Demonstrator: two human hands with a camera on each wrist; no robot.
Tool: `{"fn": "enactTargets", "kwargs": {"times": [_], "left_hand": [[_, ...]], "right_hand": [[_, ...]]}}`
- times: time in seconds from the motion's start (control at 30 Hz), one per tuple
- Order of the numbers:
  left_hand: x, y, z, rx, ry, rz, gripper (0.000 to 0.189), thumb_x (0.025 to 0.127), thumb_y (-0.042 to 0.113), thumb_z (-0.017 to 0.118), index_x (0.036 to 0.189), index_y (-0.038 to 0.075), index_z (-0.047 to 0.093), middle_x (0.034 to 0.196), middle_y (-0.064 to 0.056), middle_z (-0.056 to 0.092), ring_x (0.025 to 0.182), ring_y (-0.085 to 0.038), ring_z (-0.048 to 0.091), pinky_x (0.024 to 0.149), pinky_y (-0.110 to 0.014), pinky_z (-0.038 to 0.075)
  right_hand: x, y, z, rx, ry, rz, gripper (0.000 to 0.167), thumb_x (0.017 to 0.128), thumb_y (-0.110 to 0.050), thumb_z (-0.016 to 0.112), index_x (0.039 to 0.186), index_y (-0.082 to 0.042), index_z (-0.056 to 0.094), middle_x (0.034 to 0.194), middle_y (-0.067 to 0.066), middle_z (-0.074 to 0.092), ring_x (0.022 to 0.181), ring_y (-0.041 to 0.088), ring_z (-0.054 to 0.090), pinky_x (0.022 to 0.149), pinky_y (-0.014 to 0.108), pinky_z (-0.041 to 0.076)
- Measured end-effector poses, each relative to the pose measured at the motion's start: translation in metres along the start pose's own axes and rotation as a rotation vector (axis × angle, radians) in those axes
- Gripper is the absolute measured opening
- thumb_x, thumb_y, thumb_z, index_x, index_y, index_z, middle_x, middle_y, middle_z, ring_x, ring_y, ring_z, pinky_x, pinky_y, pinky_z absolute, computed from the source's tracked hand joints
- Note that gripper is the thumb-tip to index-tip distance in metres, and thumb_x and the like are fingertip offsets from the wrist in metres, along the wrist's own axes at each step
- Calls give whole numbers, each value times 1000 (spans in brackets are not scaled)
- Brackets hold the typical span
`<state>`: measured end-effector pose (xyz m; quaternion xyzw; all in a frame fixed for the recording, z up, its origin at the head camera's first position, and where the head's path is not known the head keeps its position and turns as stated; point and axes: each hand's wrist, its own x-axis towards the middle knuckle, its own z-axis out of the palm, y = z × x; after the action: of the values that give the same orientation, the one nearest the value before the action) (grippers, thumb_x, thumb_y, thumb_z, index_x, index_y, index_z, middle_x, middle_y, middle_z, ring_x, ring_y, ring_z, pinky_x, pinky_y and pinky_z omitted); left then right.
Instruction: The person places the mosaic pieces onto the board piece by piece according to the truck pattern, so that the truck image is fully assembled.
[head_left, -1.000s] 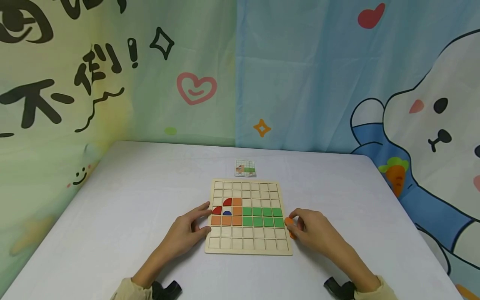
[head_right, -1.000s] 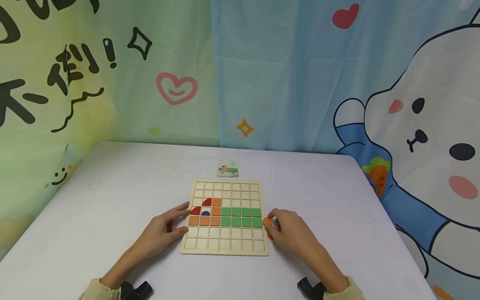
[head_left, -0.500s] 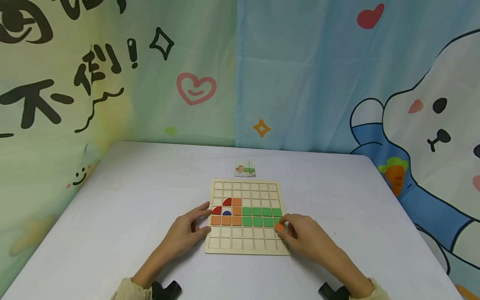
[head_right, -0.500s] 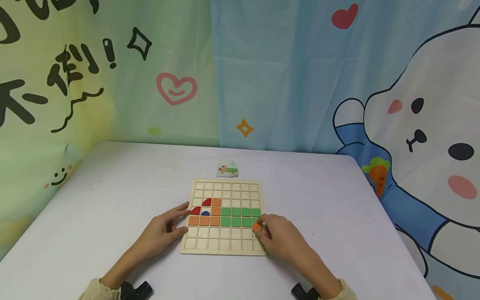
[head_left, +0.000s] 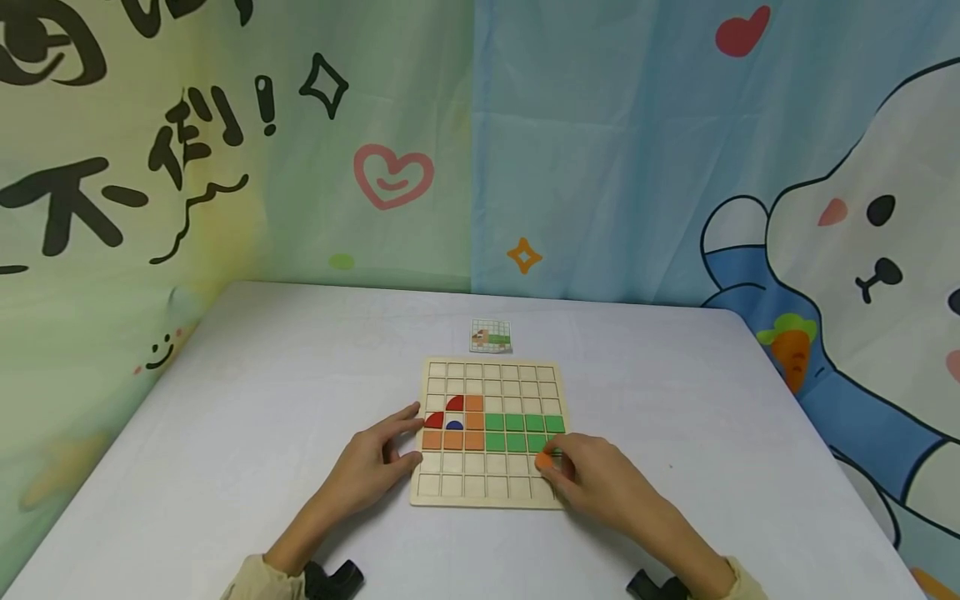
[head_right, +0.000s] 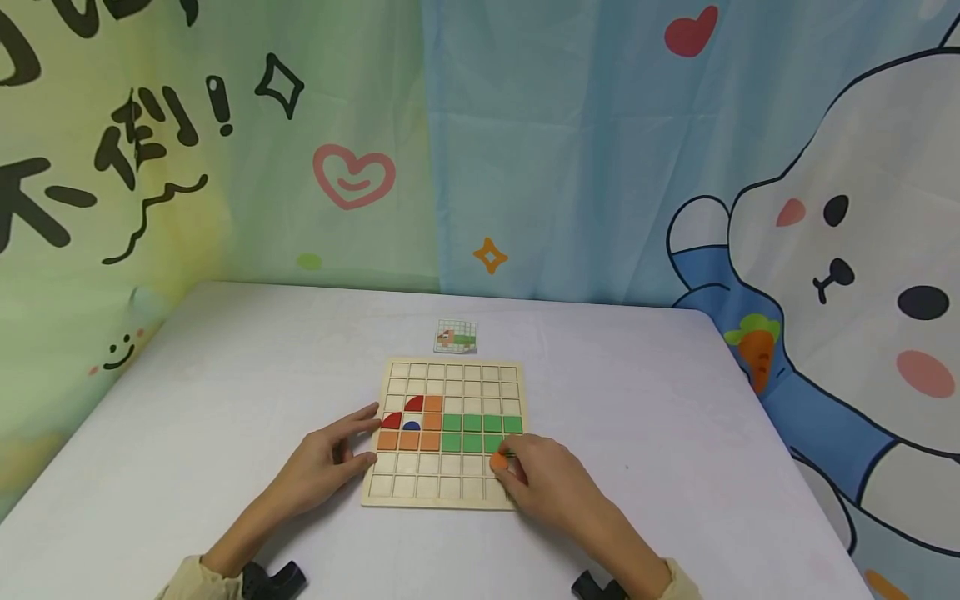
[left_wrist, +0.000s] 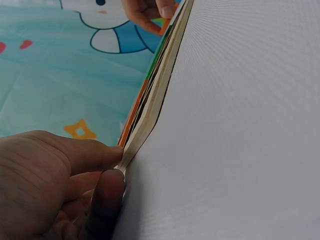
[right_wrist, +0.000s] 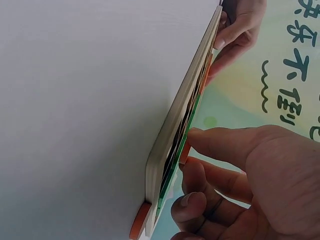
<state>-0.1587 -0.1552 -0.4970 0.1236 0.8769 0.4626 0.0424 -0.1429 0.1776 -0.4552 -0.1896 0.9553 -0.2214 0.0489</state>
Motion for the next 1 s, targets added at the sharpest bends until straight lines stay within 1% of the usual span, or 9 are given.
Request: {"fn": "enactTargets", "kwargs": {"times": [0.13,0.33,0.6,0.87,1.0], "left_hand": [[0,0,0,2,-2,-6,48,92,7,79,139,5,69,161,-9,56,64,-2,46,59,-19,41],[1,0,-1,3,-16,3,49,93,8,79,140,4,68,162,-9,55,63,-1,46,60,-19,42],[0,1,-1,-7,-2,7,48,92,8,79,139,4,69,161,-10,56,64,-1,46,59,-19,41],[0,1,-1,-4,-6,-4,49,93,8,79,140,5,68,161,-8,55,65,-1,46,60,-19,41],[1,1,0,2,-9,-7,49,93,8,79,140,5,68,161,-8,55,65,-2,47,60,-19,41]], "right_hand": [[0,-1,1,-7,5,-22,17,95,-20,79,109,-11,76,68,-14,53,61,-1,43,57,20,40],[-1,0,1,2,13,-50,17,96,-18,78,110,-9,76,68,-15,54,61,-2,43,57,20,40],[0,-2,4,-4,8,-34,15,97,-21,78,109,-12,76,66,-15,51,59,-2,41,56,19,38],[-1,-3,3,-12,10,-39,16,97,-21,77,110,-12,77,66,-14,51,59,-1,41,55,20,37],[-1,-3,4,-35,13,-38,16,97,-21,77,110,-11,77,66,-15,51,59,-1,41,56,20,38]]}}
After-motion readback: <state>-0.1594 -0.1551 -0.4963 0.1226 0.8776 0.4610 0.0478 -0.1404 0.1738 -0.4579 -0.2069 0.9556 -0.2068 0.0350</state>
